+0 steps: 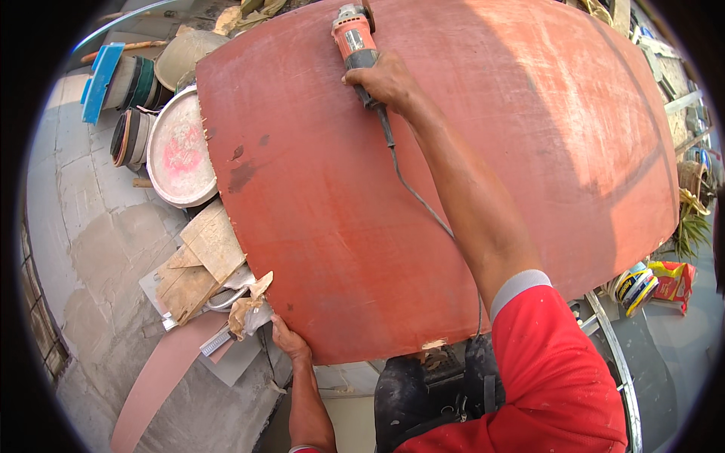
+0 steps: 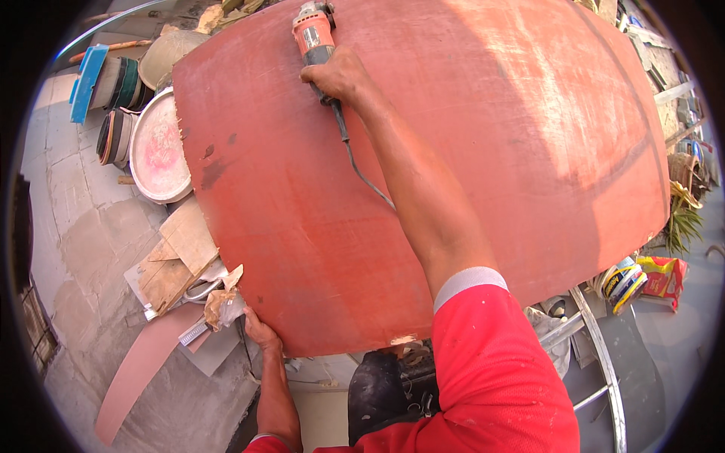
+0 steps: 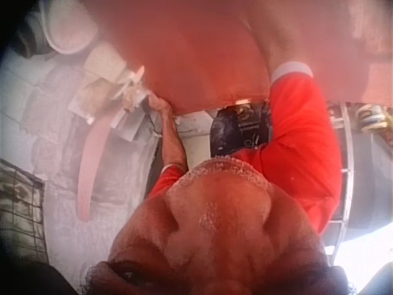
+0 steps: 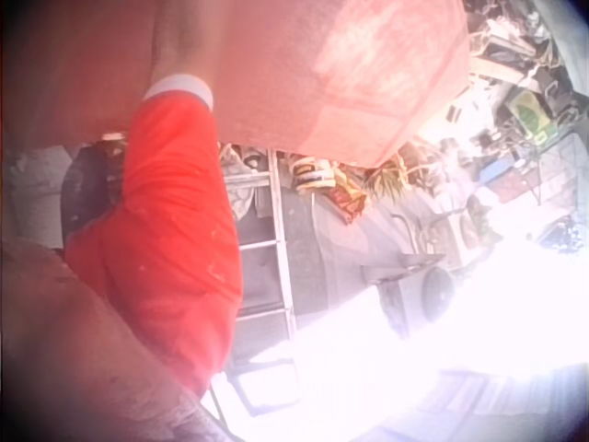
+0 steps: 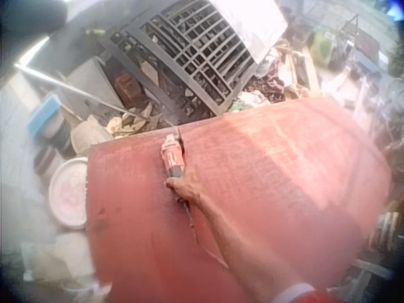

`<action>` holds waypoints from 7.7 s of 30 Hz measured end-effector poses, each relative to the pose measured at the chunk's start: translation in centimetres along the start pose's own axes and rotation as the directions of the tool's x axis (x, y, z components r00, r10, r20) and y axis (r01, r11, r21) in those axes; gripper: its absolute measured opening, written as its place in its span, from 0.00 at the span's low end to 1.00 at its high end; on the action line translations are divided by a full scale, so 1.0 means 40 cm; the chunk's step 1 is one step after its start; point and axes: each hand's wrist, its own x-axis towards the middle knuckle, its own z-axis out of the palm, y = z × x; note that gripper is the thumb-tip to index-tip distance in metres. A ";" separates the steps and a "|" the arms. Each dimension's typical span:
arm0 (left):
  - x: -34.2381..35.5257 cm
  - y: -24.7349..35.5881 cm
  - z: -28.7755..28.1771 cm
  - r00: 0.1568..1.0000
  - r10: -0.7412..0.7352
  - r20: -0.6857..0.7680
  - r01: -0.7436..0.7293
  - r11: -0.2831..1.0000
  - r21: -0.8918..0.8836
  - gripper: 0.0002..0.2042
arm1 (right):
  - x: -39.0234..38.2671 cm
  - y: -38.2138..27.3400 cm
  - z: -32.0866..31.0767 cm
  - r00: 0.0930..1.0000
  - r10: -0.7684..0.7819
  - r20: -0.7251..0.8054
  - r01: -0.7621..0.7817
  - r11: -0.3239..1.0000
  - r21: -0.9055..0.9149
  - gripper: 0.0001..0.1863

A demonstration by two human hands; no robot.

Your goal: The person moves a large red board outdoors, plugs in an angle grinder, and cuts the board into two pieces. They then lift and separate the cut pieces.

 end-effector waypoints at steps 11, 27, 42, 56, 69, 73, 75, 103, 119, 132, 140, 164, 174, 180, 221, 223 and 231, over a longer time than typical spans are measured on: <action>0.001 0.000 -0.002 1.000 0.008 -0.007 -0.008 0.999 0.034 0.34 | -0.026 0.011 -0.006 1.000 0.002 0.007 -0.002 0.999 -0.036 0.14; -0.002 0.014 0.004 1.000 0.006 0.007 -0.006 1.000 -0.006 0.34 | -0.095 0.020 -0.009 0.999 0.019 0.039 -0.019 1.000 0.003 0.13; 0.002 0.008 -0.001 1.000 0.001 0.005 -0.001 1.000 0.018 0.33 | -0.147 0.031 -0.013 0.997 0.050 0.054 -0.052 0.998 0.032 0.13; 0.004 0.006 0.001 1.000 -0.013 -0.001 0.013 1.000 -0.010 0.33 | -0.216 0.038 -0.021 0.997 0.053 0.056 -0.054 0.998 0.017 0.14; 0.003 0.014 0.006 1.000 -0.017 -0.007 0.017 1.000 -0.013 0.33 | -0.255 0.065 -0.019 0.995 0.077 0.066 -0.081 0.995 0.058 0.16; 0.009 0.005 0.003 1.000 0.001 -0.025 -0.001 1.000 0.029 0.34 | -0.275 0.071 -0.026 0.990 0.097 0.104 -0.101 0.994 0.033 0.17; 0.010 0.006 0.002 1.000 0.009 -0.018 -0.008 0.999 0.040 0.34 | -0.284 0.069 -0.024 0.991 0.101 0.085 -0.105 0.993 0.044 0.17; 0.012 0.008 0.002 1.000 -0.007 -0.022 0.008 0.999 0.039 0.34 | -0.409 0.104 -0.021 0.984 0.167 0.063 -0.171 0.984 0.054 0.30; 0.014 0.011 0.008 0.998 -0.036 -0.043 0.034 0.999 -0.029 0.35 | -0.515 0.129 -0.021 0.981 0.188 0.048 -0.188 0.982 0.005 0.32; 0.012 0.019 0.010 0.999 -0.029 -0.024 0.029 1.000 -0.012 0.35 | -0.596 0.144 -0.020 0.973 0.225 0.057 -0.227 0.974 0.026 0.31; 0.022 0.006 0.002 0.999 -0.042 -0.031 0.041 0.999 -0.003 0.36 | -0.656 0.146 -0.029 0.958 0.272 0.086 -0.275 0.961 0.023 0.31; 0.014 0.027 0.008 0.999 -0.048 -0.006 0.048 0.998 -0.032 0.37 | -0.809 0.218 -0.032 0.951 0.295 0.096 -0.294 0.956 -0.023 0.35; 0.026 0.007 0.000 0.999 -0.037 0.002 0.037 0.999 -0.034 0.36 | -0.870 0.248 -0.028 0.961 0.268 0.074 -0.264 0.963 -0.052 0.37; 0.013 0.030 0.010 1.000 -0.029 -0.010 0.028 0.998 -0.058 0.37 | -0.901 0.255 -0.031 0.949 0.301 0.092 -0.300 0.953 -0.025 0.38; 0.051 0.070 -0.023 0.982 0.183 0.054 -0.191 0.930 0.313 0.33 | -1.196 0.215 -0.088 0.998 0.046 -0.043 -0.049 0.996 -0.081 0.40; 0.042 0.077 -0.042 0.979 0.176 0.100 -0.199 0.929 0.311 0.30 | -1.223 0.180 -0.142 0.992 0.119 -0.038 -0.122 0.986 -0.110 0.39; 0.079 0.021 -0.127 0.944 0.137 0.301 -0.169 0.982 0.082 0.24 | -1.395 0.052 -0.236 0.977 -0.021 -0.211 -0.020 0.982 -0.186 0.30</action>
